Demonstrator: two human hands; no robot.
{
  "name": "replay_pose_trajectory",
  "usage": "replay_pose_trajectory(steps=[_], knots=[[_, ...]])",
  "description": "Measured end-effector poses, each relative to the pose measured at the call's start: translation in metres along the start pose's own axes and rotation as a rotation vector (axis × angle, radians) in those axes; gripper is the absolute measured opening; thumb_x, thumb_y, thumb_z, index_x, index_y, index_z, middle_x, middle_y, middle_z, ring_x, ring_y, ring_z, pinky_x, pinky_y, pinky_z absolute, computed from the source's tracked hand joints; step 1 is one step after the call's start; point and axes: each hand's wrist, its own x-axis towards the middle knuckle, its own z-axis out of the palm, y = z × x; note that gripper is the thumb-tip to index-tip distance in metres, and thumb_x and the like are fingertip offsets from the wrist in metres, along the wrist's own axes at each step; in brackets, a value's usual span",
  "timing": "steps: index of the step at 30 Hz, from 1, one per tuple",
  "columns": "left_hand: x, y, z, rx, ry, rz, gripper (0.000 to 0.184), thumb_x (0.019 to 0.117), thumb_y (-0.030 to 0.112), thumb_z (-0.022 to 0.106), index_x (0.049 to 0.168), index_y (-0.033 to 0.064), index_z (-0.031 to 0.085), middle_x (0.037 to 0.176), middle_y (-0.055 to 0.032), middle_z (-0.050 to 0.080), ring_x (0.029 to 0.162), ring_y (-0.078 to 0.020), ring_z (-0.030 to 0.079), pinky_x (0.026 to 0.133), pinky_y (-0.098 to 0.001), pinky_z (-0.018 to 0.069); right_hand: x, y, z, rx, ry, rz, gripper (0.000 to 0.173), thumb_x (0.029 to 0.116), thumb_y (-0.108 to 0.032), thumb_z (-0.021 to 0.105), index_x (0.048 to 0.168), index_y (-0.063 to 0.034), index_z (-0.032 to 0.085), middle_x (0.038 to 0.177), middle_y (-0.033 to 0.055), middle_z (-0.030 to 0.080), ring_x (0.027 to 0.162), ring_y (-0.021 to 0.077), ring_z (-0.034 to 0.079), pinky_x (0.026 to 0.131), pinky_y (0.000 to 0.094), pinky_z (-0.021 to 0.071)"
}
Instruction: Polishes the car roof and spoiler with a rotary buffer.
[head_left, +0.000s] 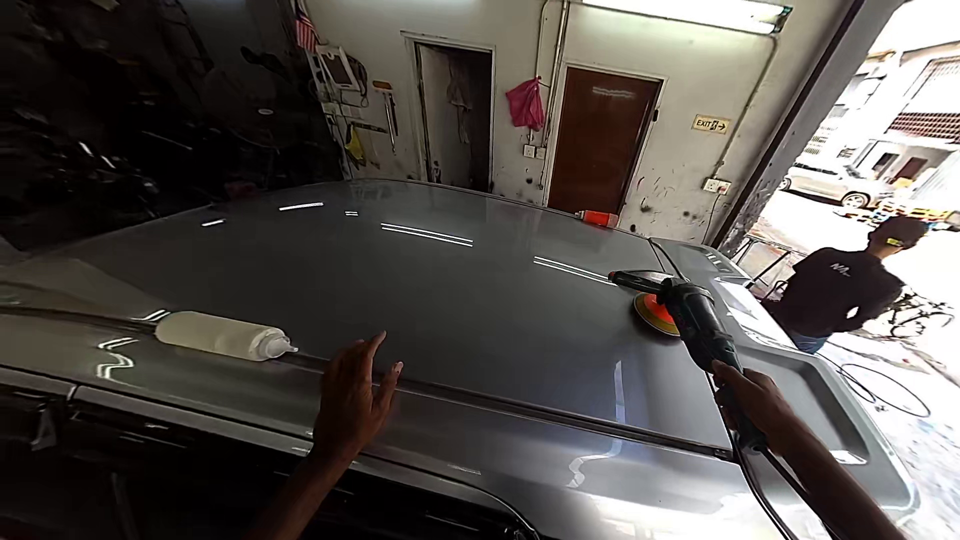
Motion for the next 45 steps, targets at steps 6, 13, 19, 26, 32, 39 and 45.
replay_pose_trajectory(steps=[6,13,19,26,32,39,45], knots=[[0.001,0.0,-0.001,-0.012,0.005,0.012,0.066,0.1035,0.054,0.042,0.154,0.012,0.047,0.148,-0.0153,0.055,0.14,-0.0388,0.046,0.115,-0.0568,0.035,-0.01,0.011,-0.01,-0.01,0.039,0.015,0.042,0.1105,-0.04,0.045,0.103,-0.0017,0.06,0.066,0.0087,0.06,0.046,0.0172,0.059,0.044,0.0327,0.055],[0.002,-0.001,0.0,-0.011,0.004,0.007,0.066,0.1033,0.055,0.042,0.155,0.0137,0.046,0.148,-0.0144,0.055,0.14,-0.0377,0.046,0.115,-0.0559,0.0348,-0.023,0.01,0.003,-0.005,0.012,-0.011,0.042,0.1107,-0.039,0.045,0.1,-0.0014,0.058,0.062,0.0087,0.059,0.044,0.0176,0.059,0.042,0.0327,0.0546],[0.012,0.005,-0.002,0.07,-0.08,0.078,0.072,0.1016,0.062,0.036,0.156,0.0144,0.044,0.152,-0.0153,0.051,0.145,-0.0405,0.041,0.114,-0.0616,0.0337,-0.046,-0.004,0.03,-0.029,-0.103,-0.038,0.039,0.1104,-0.039,0.046,0.105,-0.0014,0.057,0.068,0.0094,0.061,0.047,0.0185,0.061,0.046,0.0338,0.0571],[0.09,0.133,-0.009,0.153,-0.208,0.498,0.064,0.0984,0.049,0.056,0.152,0.0134,0.051,0.155,-0.0153,0.047,0.149,-0.0403,0.034,0.117,-0.0611,0.0304,-0.081,-0.022,0.08,-0.125,-0.34,-0.131,0.041,0.1086,-0.045,0.047,0.108,-0.0051,0.056,0.071,0.0063,0.062,0.049,0.0165,0.063,0.049,0.0327,0.0589],[0.114,0.205,0.007,0.443,-0.568,0.31,0.061,0.0934,0.027,0.073,0.147,0.0056,0.052,0.139,-0.0177,0.06,0.137,-0.0378,0.049,0.119,-0.0592,0.0269,-0.12,-0.036,0.119,-0.228,-0.527,-0.237,0.043,0.1067,-0.05,0.046,0.114,-0.0083,0.053,0.077,0.0049,0.062,0.052,0.0154,0.064,0.051,0.0329,0.0596],[0.106,0.213,0.013,0.51,-0.653,0.164,0.04,0.1063,0.028,0.053,0.136,0.0011,0.055,0.119,-0.0202,0.066,0.109,-0.0391,0.066,0.091,-0.0523,0.0526,-0.129,-0.02,0.107,-0.256,-0.537,-0.275,0.045,0.1054,-0.052,0.047,0.115,-0.0087,0.052,0.079,0.0057,0.061,0.054,0.0167,0.064,0.054,0.0355,0.0591],[0.136,0.294,0.084,0.398,-0.655,0.304,0.036,0.107,0.018,0.049,0.138,0.0007,0.054,0.118,-0.0233,0.067,0.109,-0.0421,0.066,0.092,-0.0558,0.0514,-0.086,-0.001,0.059,-0.142,-0.41,-0.189,0.043,0.1069,-0.049,0.046,0.109,-0.0076,0.054,0.075,0.0048,0.062,0.051,0.0151,0.064,0.051,0.0325,0.0591]])
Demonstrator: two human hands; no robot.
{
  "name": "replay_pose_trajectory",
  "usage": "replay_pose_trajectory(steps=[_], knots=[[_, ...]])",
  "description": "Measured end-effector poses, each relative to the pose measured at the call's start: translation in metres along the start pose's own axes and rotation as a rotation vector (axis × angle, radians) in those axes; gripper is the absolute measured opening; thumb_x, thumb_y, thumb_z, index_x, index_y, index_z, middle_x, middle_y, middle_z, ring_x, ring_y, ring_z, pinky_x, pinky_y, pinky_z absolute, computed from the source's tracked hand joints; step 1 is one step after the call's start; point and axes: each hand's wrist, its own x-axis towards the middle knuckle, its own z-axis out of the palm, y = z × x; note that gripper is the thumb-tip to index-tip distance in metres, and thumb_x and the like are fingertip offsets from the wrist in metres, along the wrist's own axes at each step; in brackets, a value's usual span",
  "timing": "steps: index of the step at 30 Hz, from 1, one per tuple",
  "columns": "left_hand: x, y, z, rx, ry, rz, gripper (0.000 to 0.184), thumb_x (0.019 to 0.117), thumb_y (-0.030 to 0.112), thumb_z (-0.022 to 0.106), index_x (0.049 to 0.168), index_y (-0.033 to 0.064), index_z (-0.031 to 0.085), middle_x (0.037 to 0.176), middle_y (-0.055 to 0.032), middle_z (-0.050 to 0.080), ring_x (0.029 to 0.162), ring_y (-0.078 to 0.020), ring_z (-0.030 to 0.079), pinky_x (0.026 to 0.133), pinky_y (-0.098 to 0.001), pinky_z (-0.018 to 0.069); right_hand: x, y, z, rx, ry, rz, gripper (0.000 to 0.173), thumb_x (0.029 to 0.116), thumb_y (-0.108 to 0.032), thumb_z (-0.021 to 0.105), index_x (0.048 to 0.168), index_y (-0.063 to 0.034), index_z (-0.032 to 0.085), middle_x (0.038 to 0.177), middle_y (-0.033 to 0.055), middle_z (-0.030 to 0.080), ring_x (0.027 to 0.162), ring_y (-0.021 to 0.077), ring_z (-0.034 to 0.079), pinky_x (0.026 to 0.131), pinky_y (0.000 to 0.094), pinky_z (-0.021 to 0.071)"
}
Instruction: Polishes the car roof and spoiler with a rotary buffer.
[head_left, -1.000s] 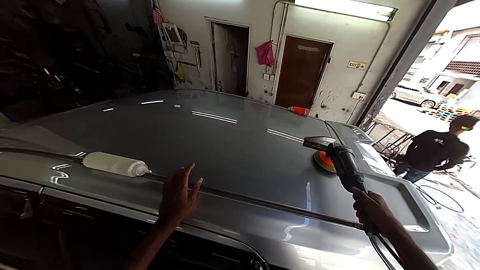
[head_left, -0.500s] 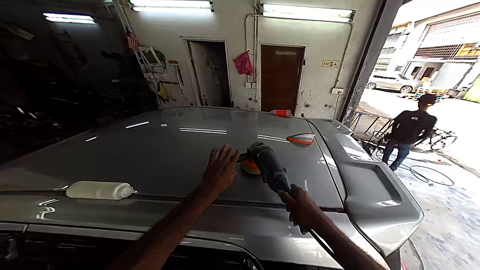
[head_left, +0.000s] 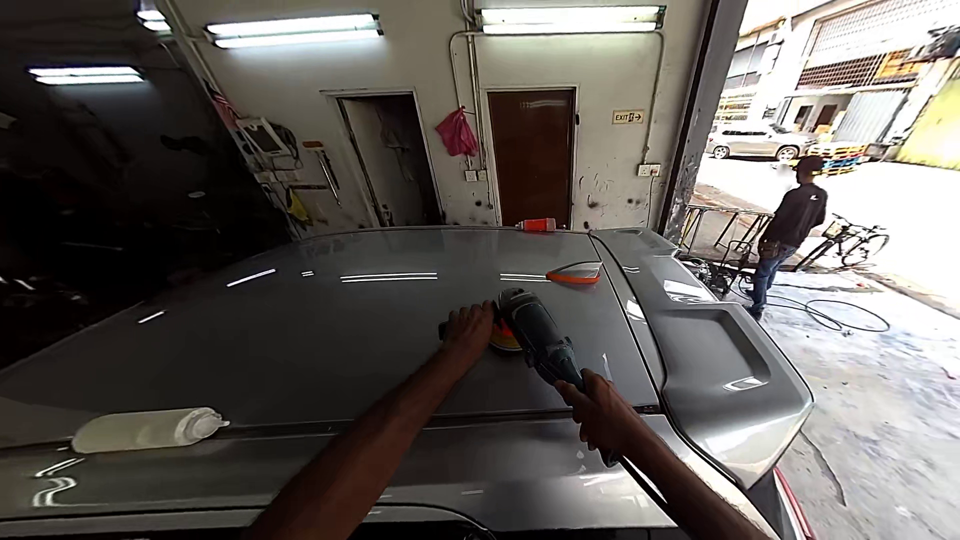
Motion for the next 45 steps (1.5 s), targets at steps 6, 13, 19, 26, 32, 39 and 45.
replay_pose_trajectory(steps=[6,13,19,26,32,39,45], knots=[[0.083,0.117,-0.004,-0.052,0.006,0.208,0.036,0.1051,0.01,0.047,0.139,0.0027,0.053,0.122,-0.0226,0.066,0.111,-0.0421,0.065,0.094,-0.0574,0.05,0.002,0.044,-0.074,0.091,0.2,0.111,0.044,0.1077,-0.048,0.046,0.109,-0.0059,0.057,0.071,0.0056,0.062,0.051,0.016,0.064,0.051,0.0326,0.0591],[0.089,0.213,-0.015,-0.123,-0.04,0.363,0.041,0.1025,0.005,0.05,0.143,0.0021,0.051,0.126,-0.0255,0.065,0.116,-0.044,0.063,0.096,-0.0606,0.0485,-0.04,0.087,-0.108,0.17,0.354,0.159,0.042,0.1075,-0.046,0.047,0.104,-0.0059,0.059,0.068,0.0071,0.061,0.048,0.018,0.062,0.048,0.0344,0.0577],[0.036,0.219,-0.03,-0.082,-0.142,0.37,0.043,0.1011,0.003,0.052,0.144,0.0049,0.05,0.125,-0.0213,0.065,0.116,-0.04,0.063,0.097,-0.0549,0.0488,-0.093,0.1,-0.082,0.173,0.373,0.174,0.043,0.1037,-0.05,0.049,0.107,-0.0082,0.057,0.068,0.0068,0.063,0.046,0.0205,0.062,0.044,0.0378,0.0574],[-0.018,0.131,-0.027,-0.05,-0.173,0.256,0.043,0.1042,0.004,0.049,0.147,0.0028,0.046,0.125,-0.0215,0.063,0.115,-0.0392,0.063,0.097,-0.0528,0.0497,-0.099,0.071,-0.031,0.049,0.252,0.108,0.043,0.1021,-0.051,0.052,0.111,-0.0089,0.057,0.073,0.0055,0.065,0.052,0.0197,0.065,0.051,0.0397,0.059],[-0.061,0.038,-0.02,0.005,-0.191,0.081,0.047,0.107,0.022,0.053,0.149,0.0028,0.045,0.128,-0.0202,0.063,0.116,-0.0393,0.064,0.097,-0.0523,0.051,-0.086,0.033,0.014,-0.036,0.084,0.019,0.044,0.1022,-0.052,0.052,0.112,-0.0101,0.056,0.073,0.0041,0.063,0.054,0.0173,0.065,0.054,0.0369,0.0585],[-0.118,-0.042,-0.01,0.036,-0.126,-0.056,0.046,0.1053,0.025,0.057,0.142,-0.0025,0.05,0.116,-0.0228,0.067,0.106,-0.0405,0.068,0.092,-0.0526,0.0536,-0.075,0.006,0.055,-0.098,-0.087,-0.083,0.046,0.1026,-0.054,0.05,0.115,-0.0094,0.053,0.078,0.0058,0.062,0.057,0.0184,0.065,0.057,0.0382,0.0591],[-0.139,-0.023,-0.018,0.069,-0.172,-0.066,0.048,0.1063,0.029,0.054,0.142,-0.0025,0.048,0.116,-0.0221,0.067,0.105,-0.0394,0.068,0.092,-0.0512,0.0536,-0.098,0.028,0.055,-0.123,-0.043,-0.111,0.047,0.1017,-0.055,0.051,0.113,-0.0097,0.055,0.076,0.0042,0.062,0.059,0.0176,0.066,0.058,0.0382,0.0586]])
